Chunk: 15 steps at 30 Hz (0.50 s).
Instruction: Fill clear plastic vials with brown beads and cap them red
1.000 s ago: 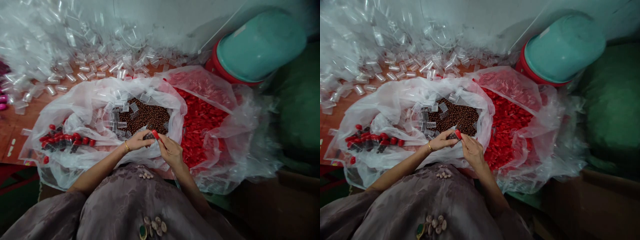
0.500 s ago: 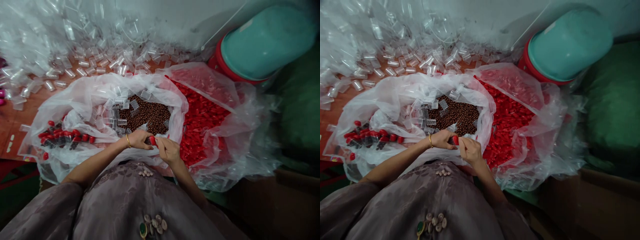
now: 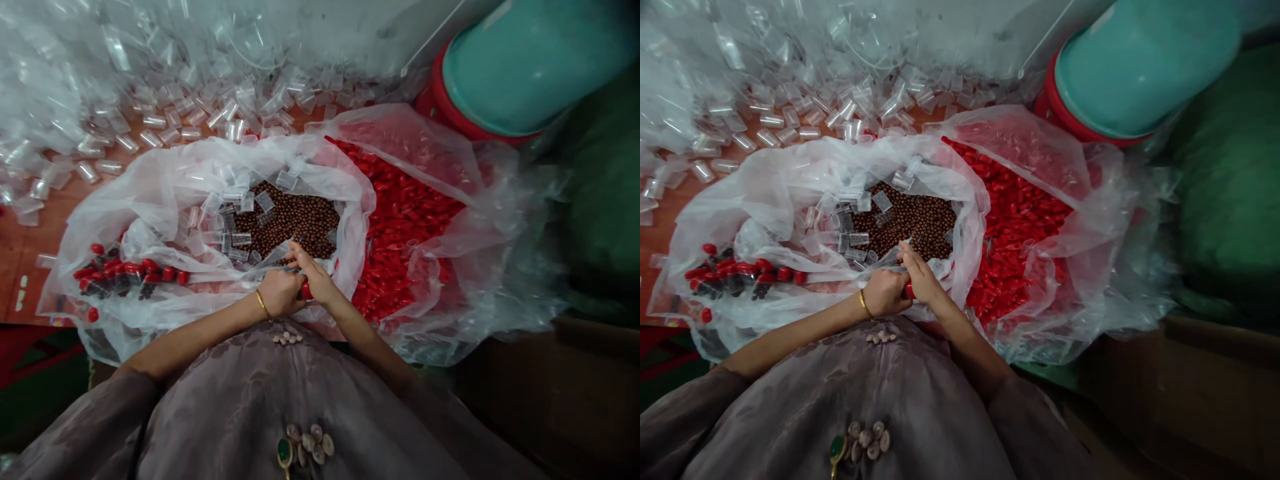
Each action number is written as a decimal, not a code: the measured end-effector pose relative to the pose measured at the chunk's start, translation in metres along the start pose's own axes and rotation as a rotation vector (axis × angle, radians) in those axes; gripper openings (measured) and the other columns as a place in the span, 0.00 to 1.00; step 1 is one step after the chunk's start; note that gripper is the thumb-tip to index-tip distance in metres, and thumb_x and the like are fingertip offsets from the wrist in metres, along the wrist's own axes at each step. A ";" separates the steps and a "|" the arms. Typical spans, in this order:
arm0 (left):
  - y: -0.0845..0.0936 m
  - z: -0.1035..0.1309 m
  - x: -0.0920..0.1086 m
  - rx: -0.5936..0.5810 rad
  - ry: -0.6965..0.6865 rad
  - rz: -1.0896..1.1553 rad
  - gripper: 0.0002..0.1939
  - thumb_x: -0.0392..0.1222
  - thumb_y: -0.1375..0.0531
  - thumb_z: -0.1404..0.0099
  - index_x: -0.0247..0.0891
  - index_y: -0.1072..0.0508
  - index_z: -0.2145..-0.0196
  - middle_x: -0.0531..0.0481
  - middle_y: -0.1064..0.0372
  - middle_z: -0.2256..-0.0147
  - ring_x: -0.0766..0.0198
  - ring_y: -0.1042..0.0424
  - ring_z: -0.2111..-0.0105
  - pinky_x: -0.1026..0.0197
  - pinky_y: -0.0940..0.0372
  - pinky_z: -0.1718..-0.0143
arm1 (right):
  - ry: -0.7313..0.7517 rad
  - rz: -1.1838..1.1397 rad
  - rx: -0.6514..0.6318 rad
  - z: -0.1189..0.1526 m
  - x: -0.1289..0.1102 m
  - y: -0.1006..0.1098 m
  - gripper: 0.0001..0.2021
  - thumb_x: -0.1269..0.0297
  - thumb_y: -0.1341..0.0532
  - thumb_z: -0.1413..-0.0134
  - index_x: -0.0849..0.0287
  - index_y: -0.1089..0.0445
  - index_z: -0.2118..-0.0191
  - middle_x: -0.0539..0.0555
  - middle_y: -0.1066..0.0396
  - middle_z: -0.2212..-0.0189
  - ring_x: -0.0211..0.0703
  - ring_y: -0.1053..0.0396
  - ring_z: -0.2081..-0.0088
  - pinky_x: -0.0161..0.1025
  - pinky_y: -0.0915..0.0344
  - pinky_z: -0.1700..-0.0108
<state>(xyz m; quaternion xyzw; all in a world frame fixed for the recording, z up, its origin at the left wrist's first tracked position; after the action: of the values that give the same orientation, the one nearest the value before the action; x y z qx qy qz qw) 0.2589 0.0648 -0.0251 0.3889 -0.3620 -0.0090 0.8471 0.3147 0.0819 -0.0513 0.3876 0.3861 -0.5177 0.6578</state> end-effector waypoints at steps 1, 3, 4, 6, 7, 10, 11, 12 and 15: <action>-0.001 0.001 0.000 0.003 0.022 0.003 0.15 0.44 0.42 0.47 0.33 0.27 0.64 0.41 0.29 0.71 0.54 0.30 0.69 0.58 0.38 0.69 | -0.032 -0.049 -0.018 0.001 0.004 -0.002 0.27 0.47 0.55 0.41 0.60 0.37 0.47 0.57 0.29 0.58 0.39 0.31 0.61 0.40 0.33 0.54; -0.002 0.002 0.001 0.019 0.056 0.024 0.16 0.46 0.43 0.46 0.34 0.27 0.63 0.41 0.29 0.69 0.53 0.29 0.68 0.57 0.37 0.68 | -0.062 -0.154 -0.005 0.003 0.008 -0.001 0.25 0.49 0.55 0.41 0.62 0.35 0.50 0.56 0.28 0.61 0.39 0.30 0.63 0.40 0.33 0.56; -0.002 0.003 0.003 0.026 0.063 0.031 0.16 0.47 0.43 0.45 0.34 0.27 0.62 0.41 0.29 0.68 0.53 0.29 0.67 0.57 0.37 0.68 | -0.054 -0.189 0.029 0.005 0.005 0.002 0.24 0.49 0.54 0.41 0.62 0.34 0.52 0.56 0.28 0.62 0.39 0.30 0.63 0.40 0.33 0.56; -0.001 0.002 0.009 0.030 0.041 0.031 0.16 0.47 0.44 0.44 0.34 0.27 0.62 0.40 0.28 0.68 0.52 0.29 0.67 0.56 0.37 0.67 | -0.016 -0.203 0.096 0.009 -0.003 0.009 0.22 0.50 0.53 0.41 0.62 0.33 0.55 0.55 0.28 0.65 0.38 0.31 0.63 0.39 0.33 0.55; 0.000 0.003 0.012 0.028 0.025 0.021 0.17 0.47 0.44 0.44 0.34 0.27 0.61 0.40 0.28 0.68 0.52 0.29 0.67 0.56 0.37 0.67 | 0.003 -0.184 0.111 0.011 -0.009 0.011 0.22 0.50 0.53 0.41 0.61 0.33 0.55 0.54 0.28 0.65 0.38 0.31 0.63 0.39 0.34 0.54; 0.005 0.005 0.015 0.014 -0.002 -0.038 0.16 0.45 0.43 0.45 0.32 0.28 0.61 0.39 0.29 0.69 0.52 0.30 0.68 0.55 0.37 0.67 | 0.062 -0.075 0.093 0.014 -0.021 0.010 0.24 0.48 0.56 0.40 0.59 0.34 0.51 0.53 0.29 0.64 0.38 0.32 0.60 0.39 0.36 0.51; 0.005 0.006 0.014 0.011 -0.002 -0.058 0.16 0.44 0.44 0.45 0.32 0.27 0.62 0.38 0.29 0.70 0.52 0.30 0.68 0.55 0.38 0.67 | 0.085 -0.033 0.082 0.014 -0.023 0.008 0.25 0.47 0.57 0.40 0.59 0.35 0.50 0.53 0.29 0.63 0.38 0.32 0.59 0.40 0.37 0.50; 0.005 0.007 0.012 0.007 0.000 -0.072 0.15 0.43 0.44 0.45 0.31 0.27 0.63 0.38 0.29 0.70 0.52 0.30 0.69 0.55 0.38 0.68 | 0.105 0.007 0.074 0.014 -0.023 0.006 0.27 0.46 0.57 0.41 0.59 0.35 0.49 0.53 0.29 0.62 0.39 0.33 0.58 0.40 0.38 0.50; 0.000 0.007 0.003 0.003 0.003 -0.072 0.13 0.42 0.44 0.47 0.32 0.27 0.66 0.38 0.29 0.72 0.53 0.31 0.72 0.56 0.39 0.70 | 0.086 0.048 0.054 0.011 -0.009 -0.006 0.30 0.42 0.59 0.42 0.59 0.34 0.50 0.55 0.29 0.59 0.39 0.33 0.57 0.40 0.37 0.50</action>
<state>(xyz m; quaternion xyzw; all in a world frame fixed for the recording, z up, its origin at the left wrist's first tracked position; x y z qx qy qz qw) 0.2571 0.0591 -0.0201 0.4032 -0.3467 -0.0384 0.8460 0.3086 0.0743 -0.0389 0.4363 0.3904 -0.4948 0.6422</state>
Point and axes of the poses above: each hand's wrist, its own z-axis away from the middle knuckle, its own y-axis out of the back of the hand, x = y × z, the point moved 9 cm from there along -z, towards the middle knuckle
